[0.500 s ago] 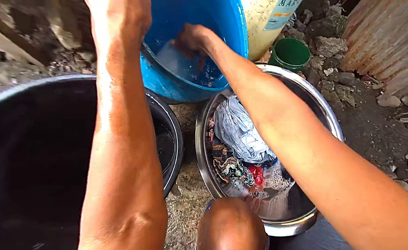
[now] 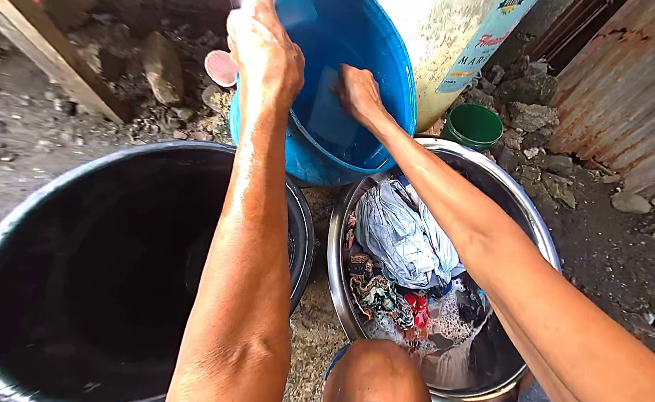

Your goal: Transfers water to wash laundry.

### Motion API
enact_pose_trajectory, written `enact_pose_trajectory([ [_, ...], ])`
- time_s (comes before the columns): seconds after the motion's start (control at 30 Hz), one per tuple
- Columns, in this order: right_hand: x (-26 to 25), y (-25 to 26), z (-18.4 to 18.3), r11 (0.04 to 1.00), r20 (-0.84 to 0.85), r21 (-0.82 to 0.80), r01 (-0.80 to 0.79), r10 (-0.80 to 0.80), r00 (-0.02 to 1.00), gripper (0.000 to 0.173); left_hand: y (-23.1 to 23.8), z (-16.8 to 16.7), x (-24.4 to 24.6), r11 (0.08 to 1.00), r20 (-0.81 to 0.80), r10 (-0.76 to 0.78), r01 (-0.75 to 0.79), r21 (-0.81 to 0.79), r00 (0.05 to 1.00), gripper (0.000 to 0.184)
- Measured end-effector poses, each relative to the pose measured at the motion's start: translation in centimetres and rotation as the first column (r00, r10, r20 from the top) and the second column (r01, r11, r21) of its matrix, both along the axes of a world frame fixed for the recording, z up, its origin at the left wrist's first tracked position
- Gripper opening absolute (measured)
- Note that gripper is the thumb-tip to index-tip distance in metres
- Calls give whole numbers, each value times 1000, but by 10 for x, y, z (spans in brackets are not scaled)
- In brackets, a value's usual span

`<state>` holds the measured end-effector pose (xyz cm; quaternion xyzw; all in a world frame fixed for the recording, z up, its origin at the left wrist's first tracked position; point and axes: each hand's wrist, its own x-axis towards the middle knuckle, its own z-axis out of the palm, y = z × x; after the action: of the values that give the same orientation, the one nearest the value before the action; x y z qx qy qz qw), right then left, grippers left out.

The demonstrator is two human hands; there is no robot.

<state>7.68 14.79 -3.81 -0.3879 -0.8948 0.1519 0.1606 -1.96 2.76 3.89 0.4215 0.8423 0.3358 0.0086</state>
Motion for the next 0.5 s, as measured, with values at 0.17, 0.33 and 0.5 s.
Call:
enact_pose_trajectory([
  [0.17, 58, -21, 47, 969, -290, 246, 22, 52, 956, 22, 0, 1, 0, 999, -1, -31, 31, 21, 1000, 62],
  [0.33, 131, -47, 102, 933, -475, 353, 68, 116, 872, 20, -2, 5, 2, 1000, 15, -17, 17, -1, 1000, 61],
  [0.5, 202, -73, 89, 965, -838, -239, -111, -147, 526, 7, 0, 3, 2, 1000, 4, -30, 29, 5, 1000, 61],
])
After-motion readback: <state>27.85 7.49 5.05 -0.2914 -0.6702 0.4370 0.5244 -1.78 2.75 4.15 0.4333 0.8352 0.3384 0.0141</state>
